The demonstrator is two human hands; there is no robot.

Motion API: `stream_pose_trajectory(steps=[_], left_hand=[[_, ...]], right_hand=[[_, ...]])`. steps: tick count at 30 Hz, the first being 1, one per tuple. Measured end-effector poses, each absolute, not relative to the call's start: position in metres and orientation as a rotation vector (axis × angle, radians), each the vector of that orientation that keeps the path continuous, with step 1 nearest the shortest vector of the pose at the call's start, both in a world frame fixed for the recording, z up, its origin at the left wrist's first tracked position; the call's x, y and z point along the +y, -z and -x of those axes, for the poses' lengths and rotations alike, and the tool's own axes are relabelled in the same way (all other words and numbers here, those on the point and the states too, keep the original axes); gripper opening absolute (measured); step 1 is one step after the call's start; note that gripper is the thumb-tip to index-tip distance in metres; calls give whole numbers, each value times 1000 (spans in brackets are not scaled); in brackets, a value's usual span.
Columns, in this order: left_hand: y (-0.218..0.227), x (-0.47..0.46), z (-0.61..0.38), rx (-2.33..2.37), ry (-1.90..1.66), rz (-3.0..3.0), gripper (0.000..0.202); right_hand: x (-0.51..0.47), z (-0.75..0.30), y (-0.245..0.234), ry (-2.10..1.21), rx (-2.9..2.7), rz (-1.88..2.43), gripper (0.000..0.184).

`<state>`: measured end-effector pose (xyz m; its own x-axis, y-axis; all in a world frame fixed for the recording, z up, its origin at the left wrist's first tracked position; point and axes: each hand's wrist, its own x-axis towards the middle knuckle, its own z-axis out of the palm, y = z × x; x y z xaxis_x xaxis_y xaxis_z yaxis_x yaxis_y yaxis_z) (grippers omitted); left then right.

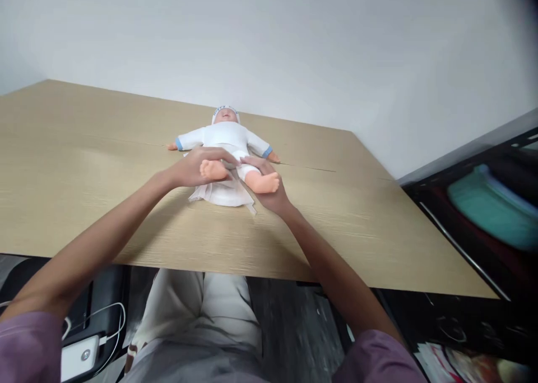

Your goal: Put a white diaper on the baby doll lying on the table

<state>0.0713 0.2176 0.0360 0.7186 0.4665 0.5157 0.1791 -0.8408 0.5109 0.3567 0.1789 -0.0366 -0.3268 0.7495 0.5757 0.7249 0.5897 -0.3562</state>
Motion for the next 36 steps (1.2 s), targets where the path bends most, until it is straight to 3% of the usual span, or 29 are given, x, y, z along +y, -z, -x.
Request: stream_pose_trajectory(steps=[4, 11, 22, 28, 34, 36], left_hand=[[-19, 215, -25, 550, -845, -2645, 33], [20, 211, 14, 533, -671, -2728, 42], [38, 220, 18, 408, -598, -2725, 52], [32, 221, 18, 462, -511, -2691, 54], [20, 214, 19, 544, -413, -2649, 57], [17, 212, 20, 576, -383, -2632, 58]], right_hand=[[176, -380, 44, -90, -2198, 1041, 36], [174, -403, 66, -87, -2401, 861, 43], [170, -403, 63, -159, -2463, 899, 55], [170, -413, 57, -353, -2388, 840, 62], [145, -390, 41, -259, -2444, 969, 41], [135, -376, 42, -143, -2464, 1045, 54]])
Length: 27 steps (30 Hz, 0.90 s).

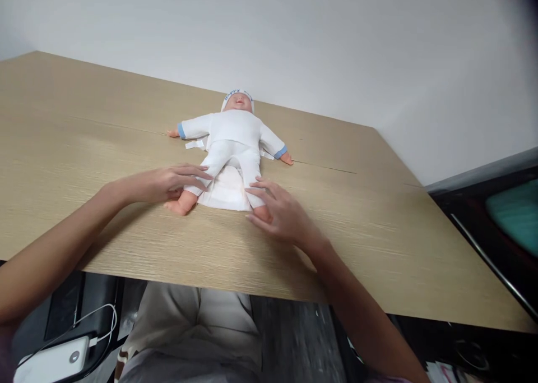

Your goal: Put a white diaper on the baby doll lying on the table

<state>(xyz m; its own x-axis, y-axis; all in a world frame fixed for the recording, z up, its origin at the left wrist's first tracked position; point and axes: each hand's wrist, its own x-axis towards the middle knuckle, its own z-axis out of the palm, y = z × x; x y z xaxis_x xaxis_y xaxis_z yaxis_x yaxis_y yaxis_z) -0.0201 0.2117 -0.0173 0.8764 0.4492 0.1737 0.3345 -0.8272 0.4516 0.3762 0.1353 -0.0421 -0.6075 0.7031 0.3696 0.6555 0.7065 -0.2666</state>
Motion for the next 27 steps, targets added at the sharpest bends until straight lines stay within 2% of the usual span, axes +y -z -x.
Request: stream_pose_trajectory(steps=[2, 7, 11, 14, 22, 24, 27], left_hand=[[15, 209, 20, 619, -352, -2618, 57], [12, 193, 3, 702, -423, -2599, 39], [21, 180, -19, 850, -524, -2685, 58], [30, 176, -30, 963, -537, -2775, 56], [25, 178, -45, 1135, -555, -2822, 16], [17, 186, -47, 1178, -643, -2727, 15], [0, 205, -50, 1225, -794, -2592, 23]], right_hand=[[127, -363, 47, -32, -2461, 1131, 66], [116, -337, 64, 93, -2376, 1338, 53], [116, -326, 74, 164, -2315, 1416, 54], [119, -324, 77, 213, -2275, 1436, 50], [142, -339, 63, 106, -2198, 1350, 29], [152, -341, 59, 59, -2154, 1323, 26], [174, -341, 50, -24, -2021, 1188, 25]])
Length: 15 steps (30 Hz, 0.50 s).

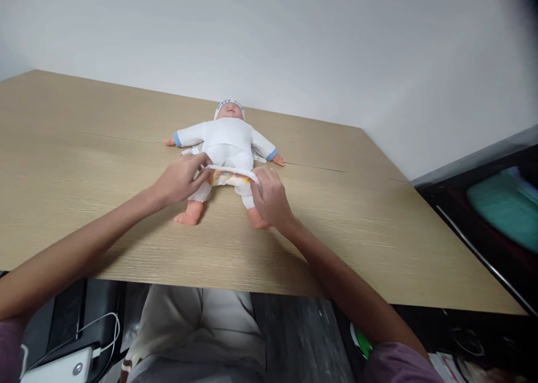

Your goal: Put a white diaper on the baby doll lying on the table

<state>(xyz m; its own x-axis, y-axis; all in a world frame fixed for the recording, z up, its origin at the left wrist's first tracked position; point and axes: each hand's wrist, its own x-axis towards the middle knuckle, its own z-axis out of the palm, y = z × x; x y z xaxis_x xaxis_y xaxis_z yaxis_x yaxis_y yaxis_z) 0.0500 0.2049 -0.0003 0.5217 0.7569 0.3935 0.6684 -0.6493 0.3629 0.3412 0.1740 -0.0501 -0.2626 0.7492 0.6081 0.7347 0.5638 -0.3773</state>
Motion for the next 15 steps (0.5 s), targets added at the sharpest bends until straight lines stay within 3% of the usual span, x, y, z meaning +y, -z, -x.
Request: stream_pose_trajectory(steps=[4, 8, 15], left_hand=[[-20, 241, -56, 1259, -948, -2527, 27], [-26, 289, -64, 1196, -1063, -2462, 28], [8, 363, -84, 1199, -1033, -1984, 43]], right_hand=[[209, -341, 33, -71, -1894, 1011, 25], [252, -342, 21, -174, -1850, 1118, 28], [334, -341, 30, -746, -1588, 1328, 41]])
